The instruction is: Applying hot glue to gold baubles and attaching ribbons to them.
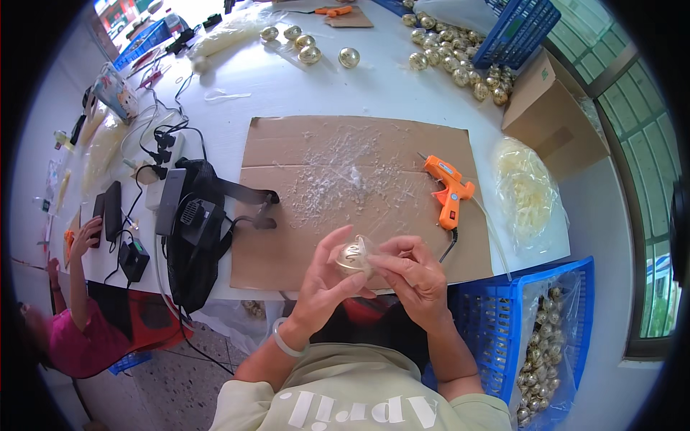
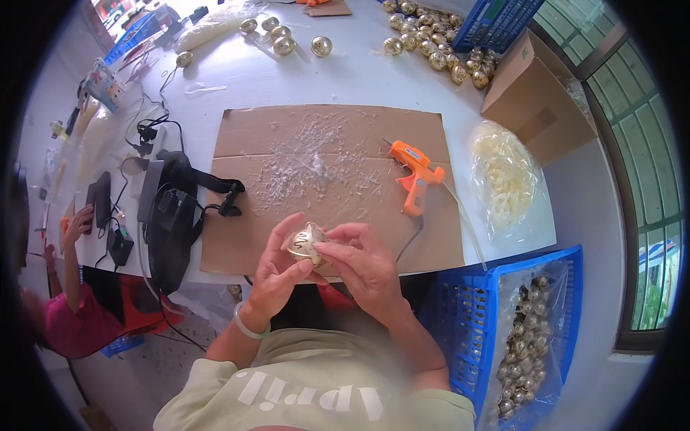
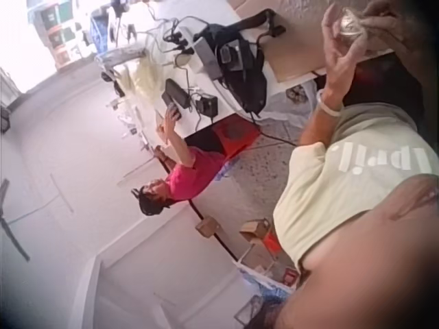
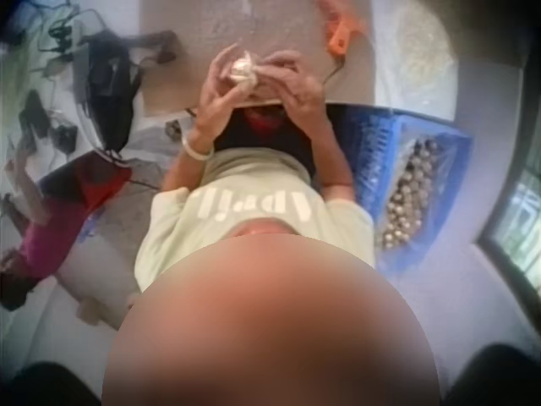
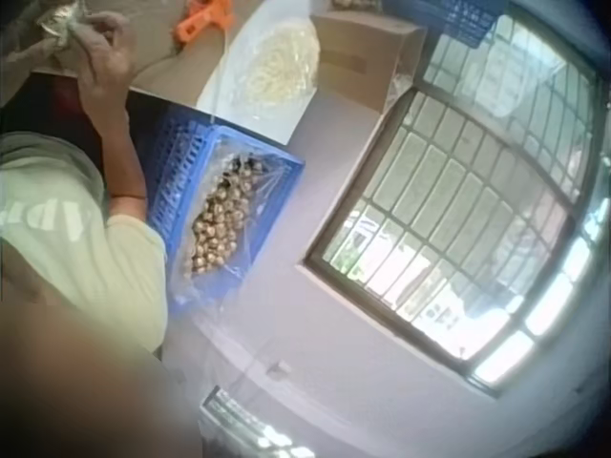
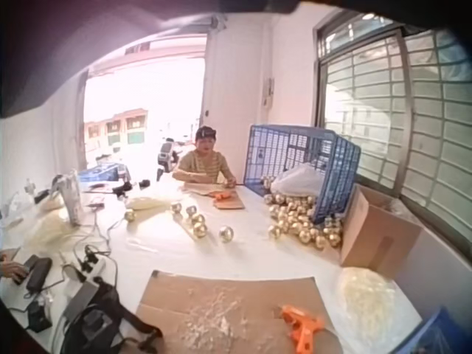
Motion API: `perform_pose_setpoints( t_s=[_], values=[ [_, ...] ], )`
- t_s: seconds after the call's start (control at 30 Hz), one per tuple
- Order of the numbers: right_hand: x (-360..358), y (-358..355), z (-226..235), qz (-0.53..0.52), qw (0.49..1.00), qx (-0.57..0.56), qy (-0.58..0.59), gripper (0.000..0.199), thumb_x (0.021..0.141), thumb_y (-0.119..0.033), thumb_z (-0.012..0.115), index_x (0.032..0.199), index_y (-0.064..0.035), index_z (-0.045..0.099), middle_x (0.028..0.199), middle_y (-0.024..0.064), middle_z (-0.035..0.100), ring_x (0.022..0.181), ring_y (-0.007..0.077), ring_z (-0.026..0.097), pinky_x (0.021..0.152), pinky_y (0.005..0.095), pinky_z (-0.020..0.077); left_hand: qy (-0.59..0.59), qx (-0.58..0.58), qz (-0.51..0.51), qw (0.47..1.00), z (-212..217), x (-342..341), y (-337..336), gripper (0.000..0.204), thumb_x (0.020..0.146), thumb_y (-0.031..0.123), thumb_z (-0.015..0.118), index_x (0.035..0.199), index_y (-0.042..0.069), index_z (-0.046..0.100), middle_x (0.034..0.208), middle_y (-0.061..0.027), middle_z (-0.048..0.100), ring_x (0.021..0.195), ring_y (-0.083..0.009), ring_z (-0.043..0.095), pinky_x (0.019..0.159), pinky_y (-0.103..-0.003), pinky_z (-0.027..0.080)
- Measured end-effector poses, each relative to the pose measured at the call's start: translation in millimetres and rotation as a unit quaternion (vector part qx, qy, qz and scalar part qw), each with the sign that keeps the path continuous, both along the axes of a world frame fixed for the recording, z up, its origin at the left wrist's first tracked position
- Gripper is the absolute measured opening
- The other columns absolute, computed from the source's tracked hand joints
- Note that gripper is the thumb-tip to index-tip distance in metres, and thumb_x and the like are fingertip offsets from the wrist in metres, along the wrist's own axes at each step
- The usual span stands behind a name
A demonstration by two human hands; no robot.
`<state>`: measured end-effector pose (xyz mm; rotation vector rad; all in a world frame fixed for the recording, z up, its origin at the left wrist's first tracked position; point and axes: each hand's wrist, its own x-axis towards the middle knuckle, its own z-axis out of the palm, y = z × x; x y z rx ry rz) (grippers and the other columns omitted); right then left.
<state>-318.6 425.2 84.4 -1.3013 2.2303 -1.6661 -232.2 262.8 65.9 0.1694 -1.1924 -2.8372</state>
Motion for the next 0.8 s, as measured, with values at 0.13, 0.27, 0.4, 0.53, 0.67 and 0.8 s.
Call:
perform_pose_setpoints(
  t_s=[0.13,0.27,0.4,0.53,0.67,0.8],
  values=[
    [-4,3,1,-0.008,0.999,-0.03,-0.042,0.031,0.081,-0.003,0.07,0.111,-0.0016,0.063,0.095,0.0076,0.061,0.083,0.0126,0.06,0.079,0.0236,0.0473,0.016,-0.068,-0.024,0.997,-13,0,-5,0.066,0.087,0.006,0.062,0.143,0.008,0.026,0.134,-0.0178,0.046,0.116,-0.0248,0.054,0.085,-0.039,0.056],
    [-4,-2,8,-0.021,0.902,-0.145,-0.407,0.032,0.081,0.001,0.068,0.112,0.0013,0.06,0.089,0.0038,0.061,0.082,0.0099,0.057,0.076,0.0217,0.0452,-0.007,-0.01,0.016,1.0,-1,-1,-3,0.069,0.084,-0.003,0.064,0.142,0.006,0.027,0.128,-0.0129,0.045,0.115,-0.0204,0.051,0.091,-0.036,0.052],
    [-21,1,7,0.007,0.893,-0.164,-0.419,0.034,0.081,0.003,0.067,0.114,0.0033,0.058,0.092,0.0022,0.06,0.082,0.0089,0.056,0.076,0.0201,0.0439,0.014,-0.077,0.054,0.995,-3,-7,-4,0.073,0.08,-0.006,0.066,0.141,0.004,0.028,0.127,-0.0131,0.046,0.115,-0.02,0.051,0.094,-0.032,0.048],
    [-25,6,14,0.022,0.916,-0.115,-0.383,0.032,0.081,0.001,0.068,0.113,0.0028,0.059,0.093,0.0025,0.059,0.085,0.0096,0.055,0.08,0.0215,0.043,0.062,-0.149,0.098,0.982,-7,-10,-3,0.075,0.076,-0.01,0.067,0.14,0.002,0.03,0.128,-0.0133,0.045,0.116,-0.0198,0.051,0.097,-0.03,0.045],
    [-24,10,14,0.017,0.976,0.03,-0.217,0.028,0.082,0.0,0.068,0.108,0.0024,0.06,0.092,0.0037,0.058,0.089,0.0105,0.053,0.082,0.0239,0.0419,0.067,-0.218,0.112,0.967,-11,-7,-3,0.076,0.073,-0.013,0.066,0.139,0.002,0.031,0.129,-0.0135,0.045,0.115,-0.0197,0.051,0.097,-0.03,0.045],
    [-24,14,9,0.035,0.981,0.039,-0.184,0.023,0.082,0.0,0.068,0.103,0.0025,0.06,0.093,0.0055,0.058,0.091,0.0117,0.053,0.084,0.0256,0.0409,0.089,-0.258,0.108,0.956,-16,-5,-3,0.076,0.072,-0.013,0.066,0.138,0.002,0.033,0.129,-0.0132,0.045,0.115,-0.0198,0.052,0.097,-0.031,0.046]
  ],
)
